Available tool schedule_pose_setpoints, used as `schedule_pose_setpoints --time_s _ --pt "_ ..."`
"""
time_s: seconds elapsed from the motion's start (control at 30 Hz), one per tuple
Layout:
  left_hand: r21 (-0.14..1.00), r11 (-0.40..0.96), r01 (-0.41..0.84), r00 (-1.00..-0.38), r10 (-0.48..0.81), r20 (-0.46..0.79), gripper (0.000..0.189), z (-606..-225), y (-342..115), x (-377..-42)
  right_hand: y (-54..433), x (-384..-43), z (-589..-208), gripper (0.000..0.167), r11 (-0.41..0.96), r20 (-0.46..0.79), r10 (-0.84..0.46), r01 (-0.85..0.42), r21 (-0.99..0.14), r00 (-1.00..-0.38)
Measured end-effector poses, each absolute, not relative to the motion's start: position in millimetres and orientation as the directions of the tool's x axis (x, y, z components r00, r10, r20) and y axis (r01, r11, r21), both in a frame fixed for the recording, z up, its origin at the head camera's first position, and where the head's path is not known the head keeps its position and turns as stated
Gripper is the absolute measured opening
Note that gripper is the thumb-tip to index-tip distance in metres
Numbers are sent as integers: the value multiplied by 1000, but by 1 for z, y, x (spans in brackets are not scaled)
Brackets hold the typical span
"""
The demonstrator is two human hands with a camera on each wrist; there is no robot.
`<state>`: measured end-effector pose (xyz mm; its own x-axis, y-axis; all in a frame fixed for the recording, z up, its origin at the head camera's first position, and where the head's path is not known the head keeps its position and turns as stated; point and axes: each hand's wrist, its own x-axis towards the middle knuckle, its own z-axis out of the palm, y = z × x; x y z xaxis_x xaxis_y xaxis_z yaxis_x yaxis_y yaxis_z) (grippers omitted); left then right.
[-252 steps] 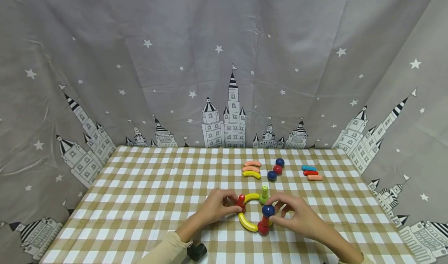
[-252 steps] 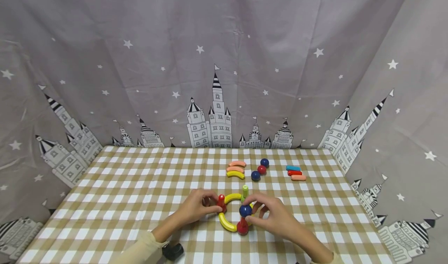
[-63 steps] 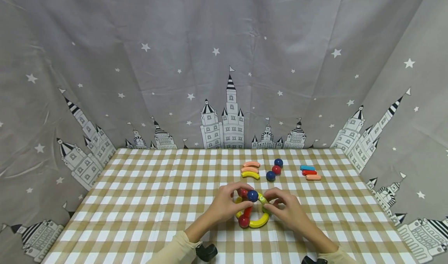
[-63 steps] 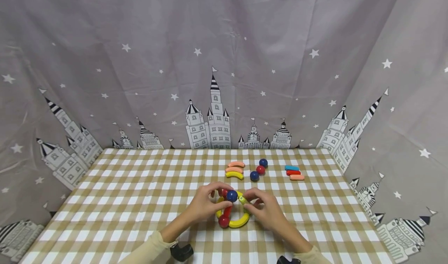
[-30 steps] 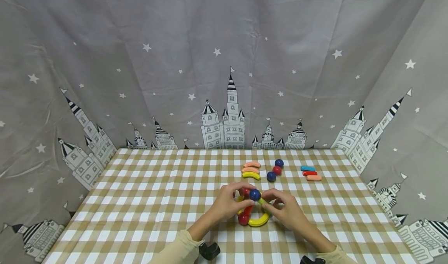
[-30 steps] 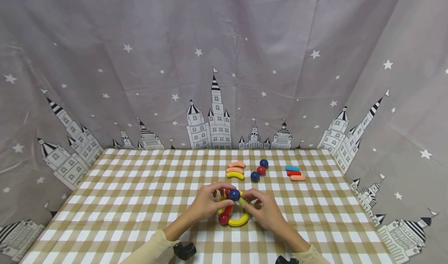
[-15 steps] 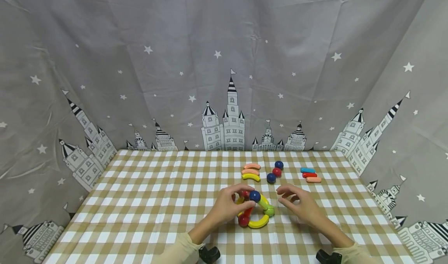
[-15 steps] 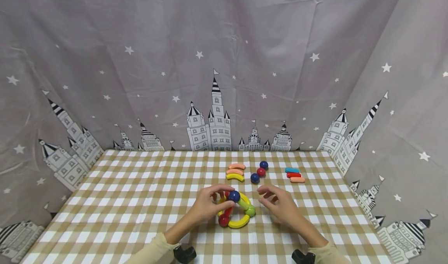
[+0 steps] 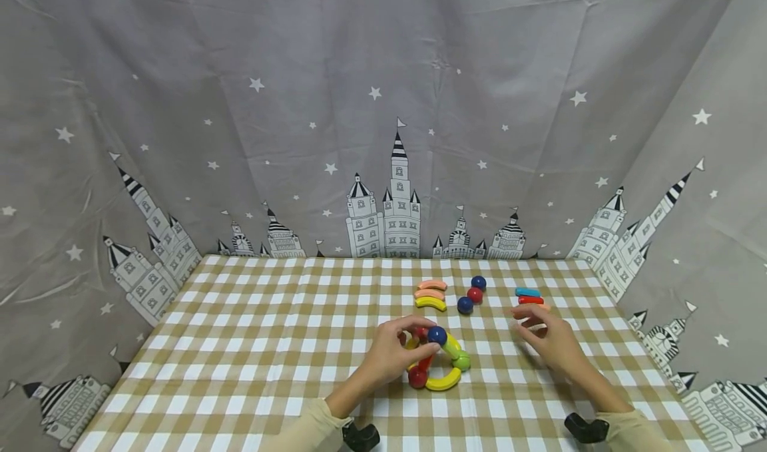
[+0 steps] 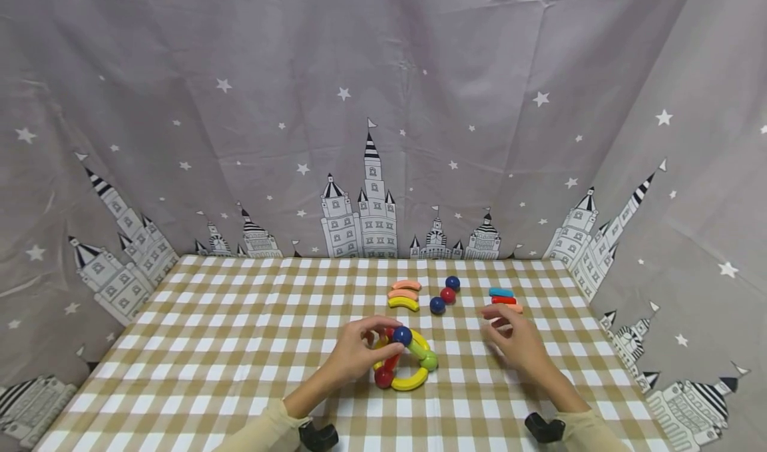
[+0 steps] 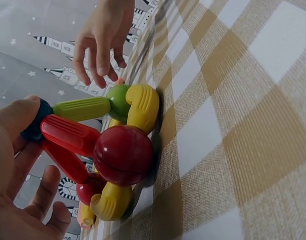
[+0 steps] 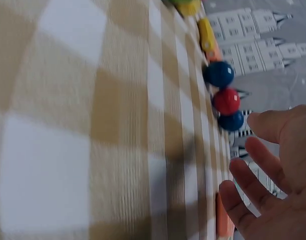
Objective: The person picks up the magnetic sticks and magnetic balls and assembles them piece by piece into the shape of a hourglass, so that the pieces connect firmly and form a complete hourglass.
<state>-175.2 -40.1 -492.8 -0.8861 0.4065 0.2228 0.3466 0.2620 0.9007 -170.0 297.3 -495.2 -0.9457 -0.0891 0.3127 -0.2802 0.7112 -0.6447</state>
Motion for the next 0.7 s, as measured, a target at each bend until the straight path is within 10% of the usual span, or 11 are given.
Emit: schedule_pose_setpoints --time_s 0.7 --pt "917 226 330 -876 434 209 27 -496 -41 -179 341 -199 -511 29 784 431 -4 -270 -559 -903"
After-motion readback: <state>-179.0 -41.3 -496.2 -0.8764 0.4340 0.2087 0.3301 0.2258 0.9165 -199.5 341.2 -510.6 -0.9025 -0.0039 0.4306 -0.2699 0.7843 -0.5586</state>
